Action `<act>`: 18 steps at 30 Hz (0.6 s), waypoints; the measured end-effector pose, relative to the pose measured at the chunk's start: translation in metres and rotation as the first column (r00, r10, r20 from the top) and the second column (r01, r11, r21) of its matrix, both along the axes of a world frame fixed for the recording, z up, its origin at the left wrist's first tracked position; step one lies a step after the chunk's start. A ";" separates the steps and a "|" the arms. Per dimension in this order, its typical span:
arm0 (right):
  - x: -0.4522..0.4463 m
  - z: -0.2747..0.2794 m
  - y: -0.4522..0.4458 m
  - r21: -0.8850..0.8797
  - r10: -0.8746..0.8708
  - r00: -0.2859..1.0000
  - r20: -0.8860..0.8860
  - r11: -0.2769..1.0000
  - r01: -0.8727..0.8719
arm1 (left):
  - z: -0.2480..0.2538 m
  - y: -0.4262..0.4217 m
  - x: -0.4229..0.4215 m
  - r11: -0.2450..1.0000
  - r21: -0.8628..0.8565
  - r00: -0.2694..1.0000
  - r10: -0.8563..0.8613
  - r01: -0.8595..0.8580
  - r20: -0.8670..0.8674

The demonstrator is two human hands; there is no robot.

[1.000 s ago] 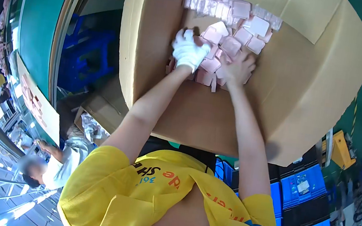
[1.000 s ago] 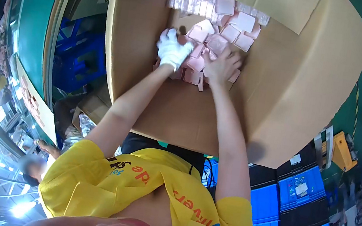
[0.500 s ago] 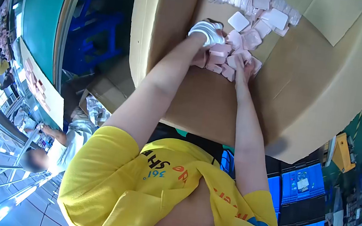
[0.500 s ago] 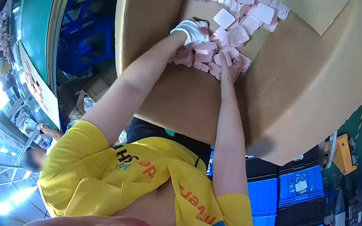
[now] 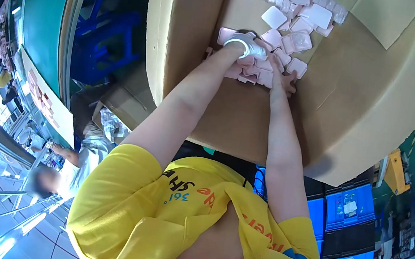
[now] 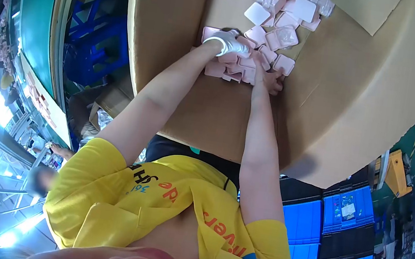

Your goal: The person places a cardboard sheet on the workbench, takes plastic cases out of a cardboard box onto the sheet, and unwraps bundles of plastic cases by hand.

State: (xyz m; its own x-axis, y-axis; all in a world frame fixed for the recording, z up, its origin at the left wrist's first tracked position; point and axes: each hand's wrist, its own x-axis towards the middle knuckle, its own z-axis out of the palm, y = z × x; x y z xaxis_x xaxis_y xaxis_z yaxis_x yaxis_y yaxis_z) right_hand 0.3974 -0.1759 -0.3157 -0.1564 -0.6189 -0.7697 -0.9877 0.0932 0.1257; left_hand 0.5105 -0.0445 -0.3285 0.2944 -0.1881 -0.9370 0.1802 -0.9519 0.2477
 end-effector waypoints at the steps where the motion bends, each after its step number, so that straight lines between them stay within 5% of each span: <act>1: 0.001 0.000 -0.004 -0.004 -0.015 1.000 -0.027 1.000 0.015 | -0.001 -0.004 0.001 0.998 -0.023 0.996 -0.053 0.052 -0.068; 3: -0.006 -0.005 -0.022 0.109 -0.067 0.996 0.057 0.992 0.061 | -0.001 -0.009 0.006 0.994 -0.058 0.985 -0.105 0.098 -0.136; 6: -0.028 -0.021 -0.041 0.345 -0.188 0.962 0.195 0.932 0.113 | 0.010 0.000 0.027 0.984 -0.162 0.902 -0.002 -0.075 -0.431; 10: -0.040 -0.039 -0.029 0.483 -0.150 0.897 0.415 0.872 -0.078 | 0.056 -0.016 0.026 0.994 -0.055 0.940 0.072 -0.095 -0.334; 13: -0.037 -0.034 -0.013 0.555 -0.482 0.851 0.209 0.775 0.303 | 0.027 -0.028 0.007 0.984 -0.056 0.877 0.122 -0.166 -0.465; 15: -0.046 -0.048 0.002 0.483 -0.582 0.780 0.231 0.764 0.427 | 0.010 -0.031 -0.005 0.978 -0.060 0.844 0.142 -0.201 -0.517; 18: -0.057 -0.063 0.008 0.337 -0.734 0.612 0.296 0.679 0.652 | -0.006 -0.033 -0.021 0.987 0.022 0.974 0.160 -0.159 -0.160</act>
State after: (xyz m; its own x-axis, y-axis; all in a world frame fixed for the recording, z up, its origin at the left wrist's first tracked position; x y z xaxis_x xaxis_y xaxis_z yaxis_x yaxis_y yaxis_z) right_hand 0.3407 -0.1676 -0.3783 -0.1539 -0.2953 -0.9429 -0.5996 0.7864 -0.1484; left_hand 0.4898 -0.0777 -0.3348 0.1655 -0.1417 -0.9760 0.3665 -0.9099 0.1943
